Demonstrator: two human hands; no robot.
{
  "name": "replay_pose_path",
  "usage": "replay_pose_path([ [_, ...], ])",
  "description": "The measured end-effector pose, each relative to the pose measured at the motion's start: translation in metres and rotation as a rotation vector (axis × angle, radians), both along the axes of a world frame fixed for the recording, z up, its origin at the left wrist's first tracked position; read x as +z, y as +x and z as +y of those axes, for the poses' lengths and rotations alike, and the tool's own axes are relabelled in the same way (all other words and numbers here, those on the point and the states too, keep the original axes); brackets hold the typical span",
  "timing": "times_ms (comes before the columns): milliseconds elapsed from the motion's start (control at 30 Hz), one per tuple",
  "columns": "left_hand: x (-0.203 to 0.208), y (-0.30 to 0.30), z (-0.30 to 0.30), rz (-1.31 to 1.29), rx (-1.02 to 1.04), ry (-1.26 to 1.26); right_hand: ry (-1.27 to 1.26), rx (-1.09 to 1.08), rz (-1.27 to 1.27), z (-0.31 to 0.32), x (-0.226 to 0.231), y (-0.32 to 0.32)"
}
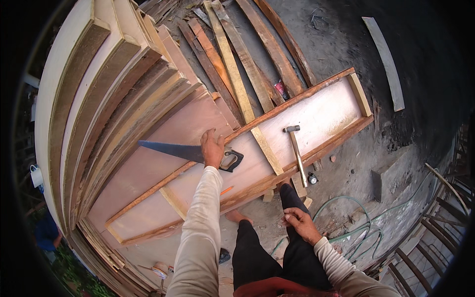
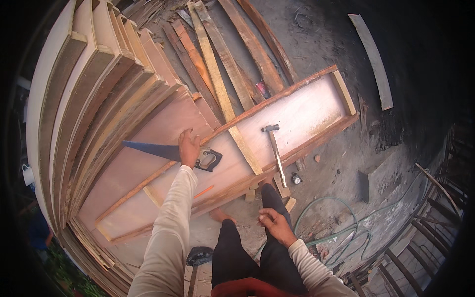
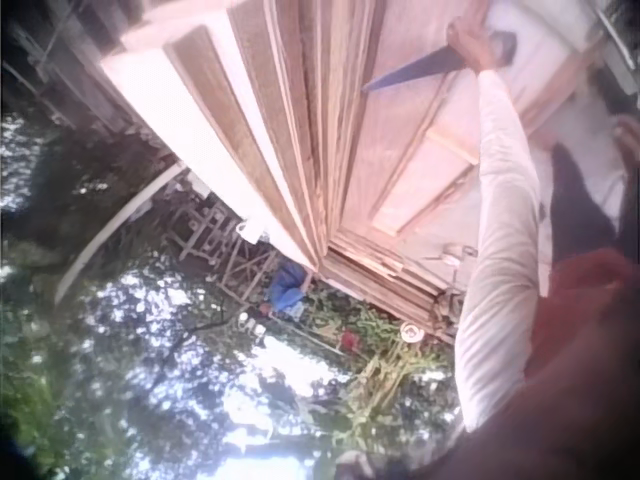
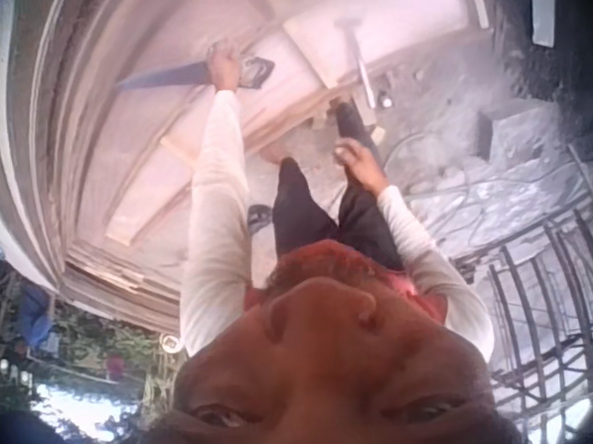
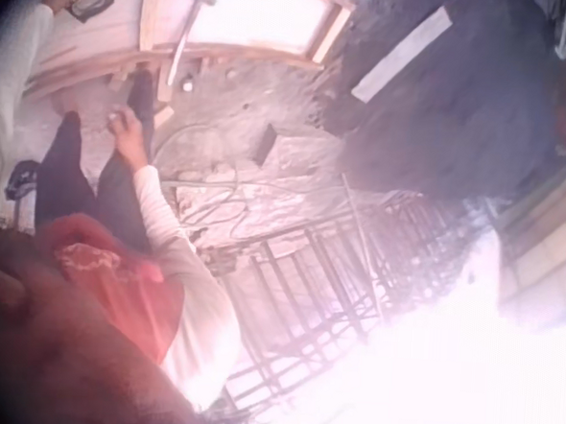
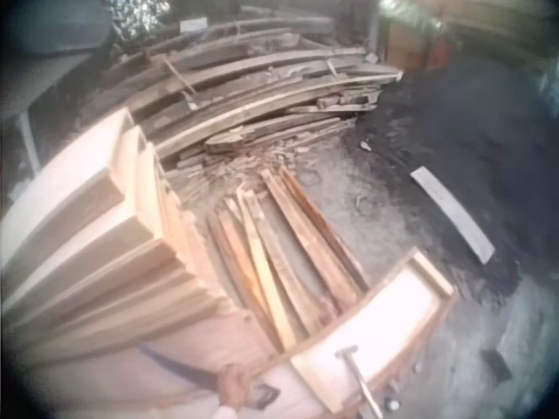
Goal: The person constructs a wooden frame by measuring wood with a pencil, sawing a piece of wood to size, and then hammering nails into the wooden joints to secure the structure.
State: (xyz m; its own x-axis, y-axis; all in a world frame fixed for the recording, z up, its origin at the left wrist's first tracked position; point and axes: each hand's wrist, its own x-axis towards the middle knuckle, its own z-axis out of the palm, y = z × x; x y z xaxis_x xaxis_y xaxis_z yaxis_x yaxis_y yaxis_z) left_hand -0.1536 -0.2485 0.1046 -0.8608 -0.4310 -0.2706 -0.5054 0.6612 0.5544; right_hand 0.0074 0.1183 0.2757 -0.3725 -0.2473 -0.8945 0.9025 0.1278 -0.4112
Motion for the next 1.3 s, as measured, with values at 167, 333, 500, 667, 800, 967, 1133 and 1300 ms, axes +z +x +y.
replay_pose_path([
  [167, -0.063, -0.051, -0.032, -0.198, 0.153, -0.02, -0.003, 0.073, 0.234, 0.001, -0.017, -0.114],
  [333, -0.074, -0.075, -0.04, -0.474, 0.224, -0.087, 0.134, 0.218, 0.49, -0.025, -0.066, -0.258],
  [500, -0.089, -0.102, -0.048, -0.541, 0.294, -0.025, 0.164, 0.421, 0.64, -0.079, -0.137, -0.372],
  [667, -0.111, -0.1, -0.05, -0.598, 0.3, 0.004, 0.355, 0.66, 0.787, -0.126, -0.228, -0.44],
  [800, -0.115, -0.104, -0.043, -0.629, 0.299, -0.006, 0.613, 0.778, 0.798, -0.144, -0.297, -0.456],
  [967, -0.117, -0.108, -0.038, -0.609, 0.294, 0.017, 0.859, 0.957, 0.671, -0.15, -0.367, -0.459],
  [1133, -0.112, -0.098, -0.048, -0.59, 0.295, 0.013, 0.827, 1.042, 0.51, -0.175, -0.369, -0.442],
  [1300, -0.115, -0.101, -0.046, -0.581, 0.288, 0.035, 0.839, 1.039, 0.572, -0.179, -0.363, -0.449],
])
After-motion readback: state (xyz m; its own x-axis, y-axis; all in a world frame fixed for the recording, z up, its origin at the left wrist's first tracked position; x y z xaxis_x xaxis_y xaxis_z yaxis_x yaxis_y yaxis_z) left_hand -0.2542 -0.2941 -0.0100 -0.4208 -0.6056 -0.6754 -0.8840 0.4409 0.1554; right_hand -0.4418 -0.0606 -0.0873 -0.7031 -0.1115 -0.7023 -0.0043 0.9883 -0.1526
